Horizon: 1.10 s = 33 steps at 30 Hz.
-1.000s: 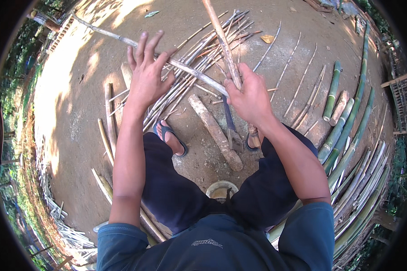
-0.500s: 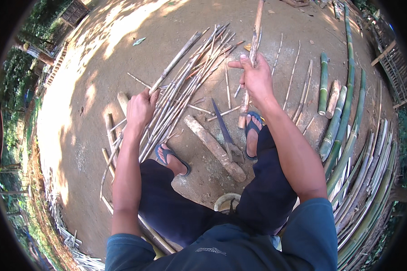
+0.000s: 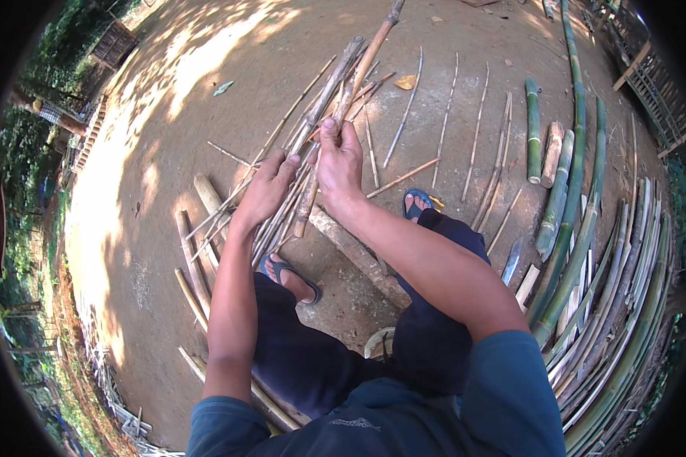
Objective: The person sits on the ground and splits long bamboo poles into thin strips using a knife and a wooden mallet. They repeatedly position a bamboo pole on a wooden block, strike it with the mallet to split it, and then separate the resulting strips by hand.
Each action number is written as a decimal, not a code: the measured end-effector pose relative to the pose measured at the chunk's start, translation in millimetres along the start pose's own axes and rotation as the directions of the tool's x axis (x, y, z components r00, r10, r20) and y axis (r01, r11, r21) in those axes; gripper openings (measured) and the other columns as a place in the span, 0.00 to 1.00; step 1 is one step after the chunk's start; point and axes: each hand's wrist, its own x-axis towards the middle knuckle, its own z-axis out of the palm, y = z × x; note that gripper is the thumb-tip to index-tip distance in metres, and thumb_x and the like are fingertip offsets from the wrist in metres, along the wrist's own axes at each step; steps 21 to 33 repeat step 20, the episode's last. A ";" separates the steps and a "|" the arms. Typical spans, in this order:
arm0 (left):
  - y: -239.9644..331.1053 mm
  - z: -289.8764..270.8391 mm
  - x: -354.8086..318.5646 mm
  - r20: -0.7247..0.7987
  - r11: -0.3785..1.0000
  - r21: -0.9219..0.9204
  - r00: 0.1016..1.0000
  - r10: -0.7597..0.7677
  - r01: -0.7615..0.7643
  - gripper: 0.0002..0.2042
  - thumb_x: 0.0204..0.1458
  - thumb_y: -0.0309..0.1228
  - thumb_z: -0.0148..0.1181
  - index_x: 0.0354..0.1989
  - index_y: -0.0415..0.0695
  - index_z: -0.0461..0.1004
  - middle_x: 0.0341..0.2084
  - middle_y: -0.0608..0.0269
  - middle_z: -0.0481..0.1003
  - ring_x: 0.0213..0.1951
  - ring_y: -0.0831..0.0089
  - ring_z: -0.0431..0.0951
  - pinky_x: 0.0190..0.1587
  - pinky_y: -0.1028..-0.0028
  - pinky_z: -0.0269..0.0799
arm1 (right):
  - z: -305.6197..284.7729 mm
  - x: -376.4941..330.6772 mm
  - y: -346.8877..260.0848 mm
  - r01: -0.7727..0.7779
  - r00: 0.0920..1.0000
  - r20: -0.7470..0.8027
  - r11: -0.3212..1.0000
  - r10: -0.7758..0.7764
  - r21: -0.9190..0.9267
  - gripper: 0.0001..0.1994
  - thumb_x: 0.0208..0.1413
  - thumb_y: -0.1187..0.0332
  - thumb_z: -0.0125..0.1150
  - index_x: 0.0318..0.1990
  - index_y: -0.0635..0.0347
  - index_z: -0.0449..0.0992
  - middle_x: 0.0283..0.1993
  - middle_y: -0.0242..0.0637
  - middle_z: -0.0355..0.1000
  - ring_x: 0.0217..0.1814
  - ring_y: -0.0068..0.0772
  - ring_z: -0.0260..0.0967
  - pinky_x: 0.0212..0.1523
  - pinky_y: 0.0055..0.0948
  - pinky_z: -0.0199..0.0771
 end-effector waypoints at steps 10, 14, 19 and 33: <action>-12.4 -8.5 4.8 0.071 0.981 -0.193 0.997 0.010 0.004 0.19 0.56 0.37 0.48 0.48 0.34 0.62 0.41 0.48 0.69 0.47 0.64 0.69 0.54 0.67 0.64 | 0.3 -16.5 25.8 0.103 0.953 0.301 0.973 -0.037 -0.206 0.19 0.63 0.75 0.54 0.60 0.63 0.62 0.47 0.40 0.75 0.46 0.24 0.72 0.46 0.23 0.73; -13.9 -16.5 2.7 0.078 0.941 -0.336 0.997 -0.012 0.038 0.19 0.55 0.37 0.50 0.48 0.35 0.62 0.41 0.51 0.69 0.44 0.67 0.70 0.49 0.67 0.67 | 5.0 -27.0 17.8 -0.116 0.923 0.322 0.948 0.213 -0.296 0.17 0.63 0.76 0.55 0.58 0.62 0.62 0.46 0.41 0.77 0.47 0.28 0.74 0.43 0.27 0.76; -8.2 -12.6 18.3 -0.035 0.946 -0.322 0.997 -0.063 0.049 0.22 0.57 0.42 0.57 0.50 0.38 0.62 0.40 0.54 0.69 0.40 0.71 0.71 0.42 0.66 0.70 | -4.7 -37.9 45.2 -0.301 0.826 0.353 0.873 0.440 -0.383 0.22 0.64 0.73 0.54 0.64 0.55 0.60 0.53 0.44 0.72 0.52 0.32 0.72 0.43 0.30 0.79; -8.3 -12.8 20.8 -0.052 0.990 -0.138 0.997 -0.048 0.040 0.24 0.56 0.43 0.60 0.53 0.41 0.62 0.39 0.54 0.69 0.40 0.72 0.69 0.42 0.68 0.69 | -5.0 -40.1 57.6 -0.306 0.819 0.346 0.858 0.458 -0.412 0.22 0.64 0.71 0.54 0.65 0.52 0.60 0.58 0.46 0.69 0.53 0.33 0.71 0.45 0.31 0.80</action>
